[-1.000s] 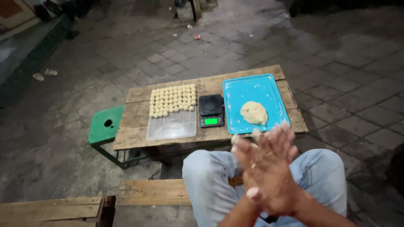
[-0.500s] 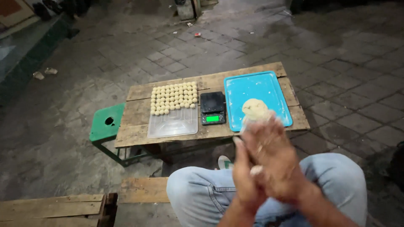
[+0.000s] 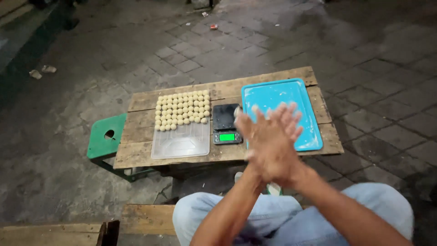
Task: The person is portioning dough by weight and shaping it into small uniform balls.
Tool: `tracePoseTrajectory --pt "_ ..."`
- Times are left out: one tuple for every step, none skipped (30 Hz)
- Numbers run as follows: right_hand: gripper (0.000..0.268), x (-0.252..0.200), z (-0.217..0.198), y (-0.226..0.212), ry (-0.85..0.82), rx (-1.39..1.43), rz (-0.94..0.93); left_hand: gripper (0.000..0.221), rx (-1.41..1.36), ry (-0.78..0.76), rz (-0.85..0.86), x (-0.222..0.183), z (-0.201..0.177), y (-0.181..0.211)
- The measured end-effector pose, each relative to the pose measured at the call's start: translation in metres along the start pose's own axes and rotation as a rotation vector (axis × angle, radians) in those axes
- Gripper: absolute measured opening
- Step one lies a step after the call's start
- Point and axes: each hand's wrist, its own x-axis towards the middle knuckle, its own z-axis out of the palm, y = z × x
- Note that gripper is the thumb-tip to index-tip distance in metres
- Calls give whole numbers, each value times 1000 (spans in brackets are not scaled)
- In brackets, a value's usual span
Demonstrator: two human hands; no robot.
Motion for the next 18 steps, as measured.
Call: tracePoseTrajectory --pt "69 -2 8 18 15 -33 31 44 177 141 -11 8 8 2" --pt "69 -3 15 37 29 -66 62 37 355 281 -23 16 16 3" --pt "69 -9 22 54 26 -61 77 37 358 292 -35 45 -15 5" --pt "70 -14 31 71 44 -119 125 49 316 226 -80 74 -47 6" --pt "71 -22 37 90 54 -184 169 62 264 156 -129 102 -80 5" --pt "71 -19 46 84 41 -187 180 62 257 163 -143 119 -96 4" --pt "59 -18 54 76 40 -38 209 75 246 -173 -61 134 -113 1" --pt "62 -17 62 68 42 111 239 88 225 -505 31 148 -130 -3" --pt "62 -23 64 82 30 108 255 88 214 -496 17 151 -191 -19" --pt "60 -29 66 94 24 85 285 89 947 -483 374 152 -251 -32" --pt "60 -34 69 103 17 70 314 96 1682 -410 732 145 -310 -36" --pt "60 -38 73 111 4 77 329 96 1679 -403 711 148 -257 -41" --pt "60 -41 77 119 3 54 361 75 936 -114 238 146 -205 -34" --pt "63 -43 82 125 1 30 393 63 162 161 -191 139 -154 -18" --pt "63 -40 86 112 -10 35 395 63 154 169 -192 148 -158 -16" --pt "64 -37 90 99 -98 171 405 63 142 128 -172 157 -161 -15" --pt "65 -35 92 85 -184 301 421 64 130 83 -159 165 -164 -15" --pt "65 -51 112 102 -193 299 430 64 123 88 -168 172 -168 -16"
